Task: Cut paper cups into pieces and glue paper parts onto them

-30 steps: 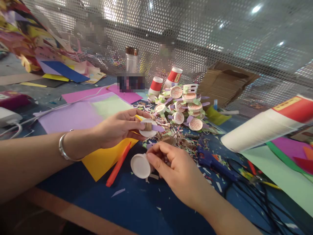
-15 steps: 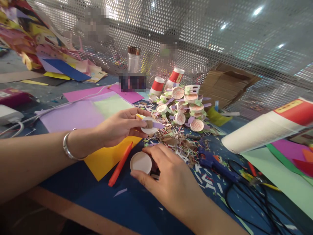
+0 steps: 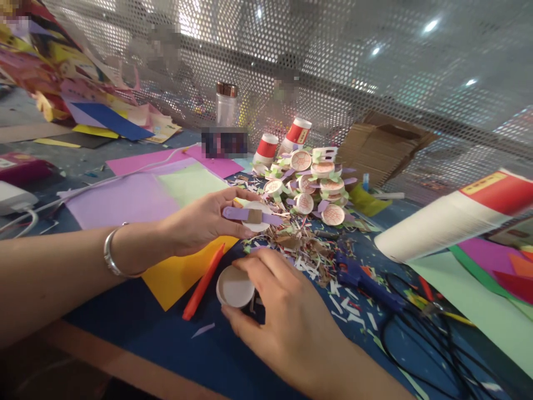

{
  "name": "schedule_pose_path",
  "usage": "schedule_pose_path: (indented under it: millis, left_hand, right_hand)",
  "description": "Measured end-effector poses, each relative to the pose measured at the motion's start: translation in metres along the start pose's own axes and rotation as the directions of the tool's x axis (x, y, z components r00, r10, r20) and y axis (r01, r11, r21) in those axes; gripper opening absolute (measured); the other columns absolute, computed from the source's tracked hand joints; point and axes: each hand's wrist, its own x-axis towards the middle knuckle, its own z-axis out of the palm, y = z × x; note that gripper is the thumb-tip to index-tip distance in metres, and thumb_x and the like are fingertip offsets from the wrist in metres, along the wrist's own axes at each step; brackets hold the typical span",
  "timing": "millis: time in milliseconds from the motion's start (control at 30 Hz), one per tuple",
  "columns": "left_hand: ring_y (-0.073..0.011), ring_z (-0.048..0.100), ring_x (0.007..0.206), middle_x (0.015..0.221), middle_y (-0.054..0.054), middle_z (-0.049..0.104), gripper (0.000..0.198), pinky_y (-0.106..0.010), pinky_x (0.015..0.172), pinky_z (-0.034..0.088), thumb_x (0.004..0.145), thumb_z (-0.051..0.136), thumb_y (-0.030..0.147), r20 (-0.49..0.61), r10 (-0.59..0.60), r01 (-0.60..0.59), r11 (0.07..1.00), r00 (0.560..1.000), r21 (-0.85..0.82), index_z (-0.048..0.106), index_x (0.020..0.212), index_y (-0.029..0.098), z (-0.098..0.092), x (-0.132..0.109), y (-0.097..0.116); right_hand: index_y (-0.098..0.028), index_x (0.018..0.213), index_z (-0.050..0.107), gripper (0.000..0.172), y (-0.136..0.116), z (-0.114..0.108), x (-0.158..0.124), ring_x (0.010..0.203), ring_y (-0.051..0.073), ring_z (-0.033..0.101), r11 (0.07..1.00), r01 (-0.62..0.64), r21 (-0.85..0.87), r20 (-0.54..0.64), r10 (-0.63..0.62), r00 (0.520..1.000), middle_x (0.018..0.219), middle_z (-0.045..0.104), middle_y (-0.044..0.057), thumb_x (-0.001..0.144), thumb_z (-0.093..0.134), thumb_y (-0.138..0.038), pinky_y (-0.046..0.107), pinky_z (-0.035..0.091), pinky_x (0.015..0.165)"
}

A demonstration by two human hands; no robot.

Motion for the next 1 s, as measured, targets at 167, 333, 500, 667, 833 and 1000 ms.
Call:
schedule_pose_path:
  millis: [167,333,500,667,833,1000]
  left_hand:
    - [-0.0156,0.066,0.083,0.091,-0.004,0.071,0.054,-0.028,0.075,0.048,0.068,0.070,-0.008,0.013,0.018,-0.018,0.998,1.000,0.067,0.057,0.115,0.016,-0.002,0.000,-0.003]
    - [-0.0126,0.058,0.073,0.079,0.002,0.064,0.052,-0.024,0.067,0.045,0.061,0.078,-0.002,0.112,-0.028,0.013,0.991,0.993,0.136,0.060,0.107,0.014,0.001,-0.004,-0.004]
    - [-0.0130,0.059,0.071,0.079,0.002,0.065,0.050,-0.027,0.068,0.045,0.060,0.079,0.004,0.207,-0.097,0.058,0.981,0.973,0.188,0.061,0.105,0.016,0.002,-0.009,-0.004]
    - [-0.0118,0.061,0.069,0.083,0.002,0.065,0.045,-0.026,0.066,0.047,0.060,0.078,0.002,0.216,-0.112,0.062,0.972,0.970,0.226,0.063,0.100,0.016,0.005,-0.012,-0.003]
    - [-0.0117,0.061,0.071,0.084,0.001,0.066,0.046,-0.025,0.066,0.048,0.058,0.078,-0.002,0.204,-0.132,0.085,0.970,0.970,0.227,0.063,0.098,0.015,0.008,-0.014,0.001]
    - [-0.0121,0.062,0.073,0.084,0.001,0.067,0.043,-0.026,0.069,0.049,0.060,0.081,0.001,0.211,-0.111,0.061,0.972,0.971,0.228,0.065,0.097,0.016,0.007,-0.014,-0.001]
  right_hand:
    - [-0.026,0.127,0.057,0.041,0.005,-0.017,-0.003,0.114,0.025,0.061,0.995,0.043,-0.086,-0.184,-0.058,0.981,0.122,0.064,0.008,0.087,0.070,-0.027,0.039,0.053,0.098]
    - [-0.025,0.122,0.059,0.036,0.013,-0.028,0.000,0.107,0.026,0.062,0.988,0.030,-0.153,-0.259,-0.070,0.963,0.118,0.065,0.008,0.087,0.070,-0.025,0.040,0.054,0.092]
    - [-0.025,0.121,0.059,0.035,0.018,-0.028,0.003,0.111,0.026,0.062,0.988,0.028,-0.155,-0.248,-0.066,0.966,0.119,0.065,0.008,0.087,0.068,-0.021,0.039,0.053,0.092]
    - [-0.023,0.120,0.060,0.034,0.021,-0.027,0.004,0.114,0.025,0.062,0.988,0.023,-0.152,-0.224,-0.057,0.973,0.119,0.065,0.008,0.086,0.067,-0.020,0.040,0.050,0.098]
    - [-0.024,0.120,0.060,0.035,0.022,-0.028,0.003,0.114,0.024,0.061,0.992,0.023,-0.127,-0.204,-0.049,0.978,0.121,0.065,0.007,0.086,0.067,-0.019,0.038,0.050,0.099]
    - [-0.026,0.122,0.058,0.037,0.023,-0.028,0.002,0.114,0.024,0.061,0.994,0.028,-0.106,-0.194,-0.048,0.980,0.122,0.064,0.007,0.087,0.066,-0.018,0.039,0.050,0.098]
